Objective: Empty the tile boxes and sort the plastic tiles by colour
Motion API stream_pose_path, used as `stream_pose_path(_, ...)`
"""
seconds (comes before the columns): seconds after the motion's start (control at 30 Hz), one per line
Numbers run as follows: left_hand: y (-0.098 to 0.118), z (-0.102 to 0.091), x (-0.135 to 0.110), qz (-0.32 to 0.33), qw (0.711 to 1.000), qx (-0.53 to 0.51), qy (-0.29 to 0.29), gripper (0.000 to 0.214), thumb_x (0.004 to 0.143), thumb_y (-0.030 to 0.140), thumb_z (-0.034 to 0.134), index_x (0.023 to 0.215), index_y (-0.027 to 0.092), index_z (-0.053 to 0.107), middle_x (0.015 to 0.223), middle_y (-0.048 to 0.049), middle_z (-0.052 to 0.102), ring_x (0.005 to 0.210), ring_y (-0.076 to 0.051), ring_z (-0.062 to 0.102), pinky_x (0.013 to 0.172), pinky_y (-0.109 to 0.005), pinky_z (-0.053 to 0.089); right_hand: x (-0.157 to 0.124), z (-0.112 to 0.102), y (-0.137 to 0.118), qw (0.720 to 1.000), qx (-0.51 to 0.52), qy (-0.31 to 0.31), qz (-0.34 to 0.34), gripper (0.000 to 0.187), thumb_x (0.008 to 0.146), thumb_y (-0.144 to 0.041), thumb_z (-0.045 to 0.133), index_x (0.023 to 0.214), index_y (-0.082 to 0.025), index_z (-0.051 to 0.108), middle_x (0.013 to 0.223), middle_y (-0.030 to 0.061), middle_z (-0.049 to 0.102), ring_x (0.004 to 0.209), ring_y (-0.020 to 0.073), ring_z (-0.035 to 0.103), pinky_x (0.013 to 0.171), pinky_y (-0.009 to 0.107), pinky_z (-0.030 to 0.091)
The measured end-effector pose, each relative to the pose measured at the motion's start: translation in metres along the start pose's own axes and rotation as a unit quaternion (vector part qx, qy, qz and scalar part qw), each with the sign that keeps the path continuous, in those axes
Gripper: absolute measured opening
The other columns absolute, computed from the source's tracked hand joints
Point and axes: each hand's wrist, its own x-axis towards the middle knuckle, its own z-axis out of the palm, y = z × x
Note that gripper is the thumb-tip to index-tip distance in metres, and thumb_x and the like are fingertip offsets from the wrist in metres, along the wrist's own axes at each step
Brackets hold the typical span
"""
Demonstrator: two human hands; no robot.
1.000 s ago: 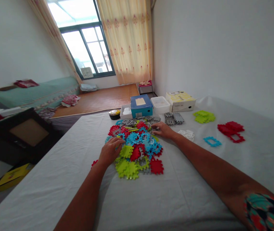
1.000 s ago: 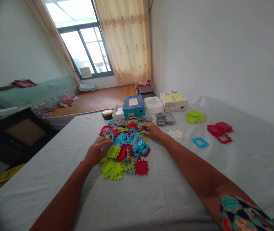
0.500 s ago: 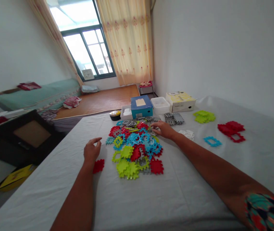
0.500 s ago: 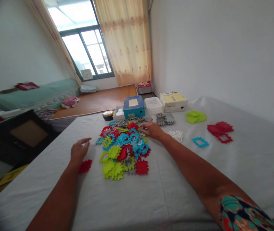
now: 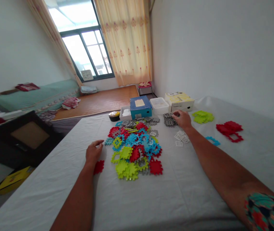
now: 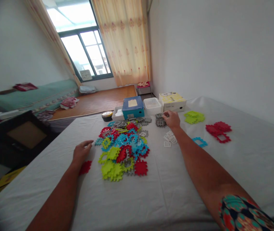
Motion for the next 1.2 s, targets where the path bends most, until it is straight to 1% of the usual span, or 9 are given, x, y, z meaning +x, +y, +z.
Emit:
stream_pose_path(0.17, 0.003, 0.000, -0.001, 0.011, 1.000, 0.021, -0.014, 0.033, 0.080, 0.027, 0.050, 0.102, 0.022, 0.075, 0.106, -0.0053, 0.075, 0.098, -0.023, 0.068, 0.090, -0.034, 0.052, -0.004, -0.001, 0.018, 0.995, -0.093, 0.000, 0.020, 0.020, 0.083, -0.035, 0.062, 0.093, -0.022, 0.072, 0.093, 0.0095, 0.073, 0.099, 0.0287, 0.055, 0.084, 0.039, 0.045)
stream_pose_path(0.3, 0.004, 0.000, -0.002, 0.016, 0.999, 0.032, -0.022, 0.034, 0.080, 0.027, 0.050, 0.103, 0.022, 0.074, 0.106, -0.0053, 0.075, 0.100, -0.022, 0.068, 0.091, -0.034, 0.052, -0.007, 0.004, 0.004, 0.994, -0.106, 0.001, -0.032, 0.030, 0.091, -0.038, 0.051, 0.103, -0.019, 0.070, 0.110, 0.0120, 0.070, 0.111, 0.0306, 0.051, 0.095, 0.043, 0.041)
stream_pose_path(0.37, 0.005, 0.000, -0.002, 0.019, 0.999, 0.037, -0.025, 0.034, 0.081, 0.027, 0.049, 0.104, 0.022, 0.074, 0.106, -0.0057, 0.074, 0.100, -0.022, 0.068, 0.091, -0.033, 0.051, -0.011, 0.013, -0.015, 0.990, -0.086, -0.046, -0.106, 0.034, 0.095, -0.034, 0.044, 0.112, -0.017, 0.067, 0.118, 0.0123, 0.067, 0.115, 0.0282, 0.051, 0.100, 0.042, 0.038)
stream_pose_path(0.47, 0.007, 0.000, -0.002, 0.022, 0.998, 0.039, -0.034, 0.034, 0.081, 0.026, 0.049, 0.104, 0.021, 0.074, 0.108, -0.0065, 0.074, 0.102, -0.023, 0.067, 0.091, -0.033, 0.051, -0.024, 0.034, -0.045, 0.957, -0.058, -0.163, -0.232, 0.038, 0.096, -0.028, 0.040, 0.125, -0.014, 0.060, 0.128, 0.0128, 0.063, 0.120, 0.0240, 0.052, 0.107, 0.040, 0.034)
stream_pose_path(0.53, 0.007, 0.000, -0.003, 0.022, 0.998, 0.039, -0.039, 0.034, 0.081, 0.026, 0.049, 0.104, 0.021, 0.074, 0.108, -0.0063, 0.074, 0.102, -0.022, 0.067, 0.091, -0.033, 0.051, -0.034, 0.049, -0.060, 0.941, -0.069, -0.205, -0.262, 0.041, 0.096, -0.027, 0.040, 0.132, -0.013, 0.054, 0.136, 0.0136, 0.057, 0.125, 0.0239, 0.049, 0.109, 0.041, 0.034)
stream_pose_path(0.63, 0.008, -0.001, -0.004, 0.021, 0.998, 0.039, -0.041, 0.034, 0.081, 0.026, 0.049, 0.105, 0.021, 0.074, 0.108, -0.0060, 0.074, 0.101, -0.022, 0.068, 0.091, -0.032, 0.051, -0.044, 0.064, -0.070, 0.945, -0.111, -0.217, -0.216, 0.045, 0.096, -0.027, 0.041, 0.138, -0.013, 0.048, 0.143, 0.0155, 0.050, 0.126, 0.0274, 0.047, 0.105, 0.042, 0.038)
stream_pose_path(0.77, 0.009, 0.000, -0.005, 0.021, 0.997, 0.052, -0.045, 0.033, 0.081, 0.027, 0.050, 0.104, 0.023, 0.074, 0.108, -0.0050, 0.074, 0.098, -0.022, 0.068, 0.089, -0.032, 0.051, -0.048, 0.065, -0.071, 0.952, -0.148, -0.230, -0.136, 0.046, 0.096, -0.036, 0.043, 0.137, -0.015, 0.049, 0.138, 0.0181, 0.053, 0.119, 0.0340, 0.049, 0.096, 0.046, 0.043)
stream_pose_path(1.03, 0.009, 0.002, -0.004, 0.026, 0.997, 0.051, -0.051, 0.034, 0.082, 0.029, 0.049, 0.104, 0.023, 0.074, 0.109, -0.0049, 0.074, 0.100, -0.022, 0.068, 0.092, -0.031, 0.050, -0.045, 0.055, -0.073, 0.944, -0.108, -0.240, -0.201, 0.040, 0.091, -0.019, 0.045, 0.128, -0.014, 0.058, 0.125, 0.0130, 0.064, 0.114, 0.0268, 0.052, 0.100, 0.037, 0.041)
stream_pose_path(1.2, 0.010, 0.001, -0.005, 0.026, 0.997, 0.045, -0.053, 0.034, 0.081, 0.027, 0.049, 0.104, 0.022, 0.074, 0.108, -0.0051, 0.074, 0.102, -0.022, 0.067, 0.093, -0.032, 0.050, -0.044, 0.053, -0.073, 0.945, -0.139, -0.211, -0.208, 0.043, 0.091, -0.012, 0.040, 0.130, -0.013, 0.057, 0.136, 0.0149, 0.056, 0.118, 0.0297, 0.048, 0.100, 0.042, 0.039)
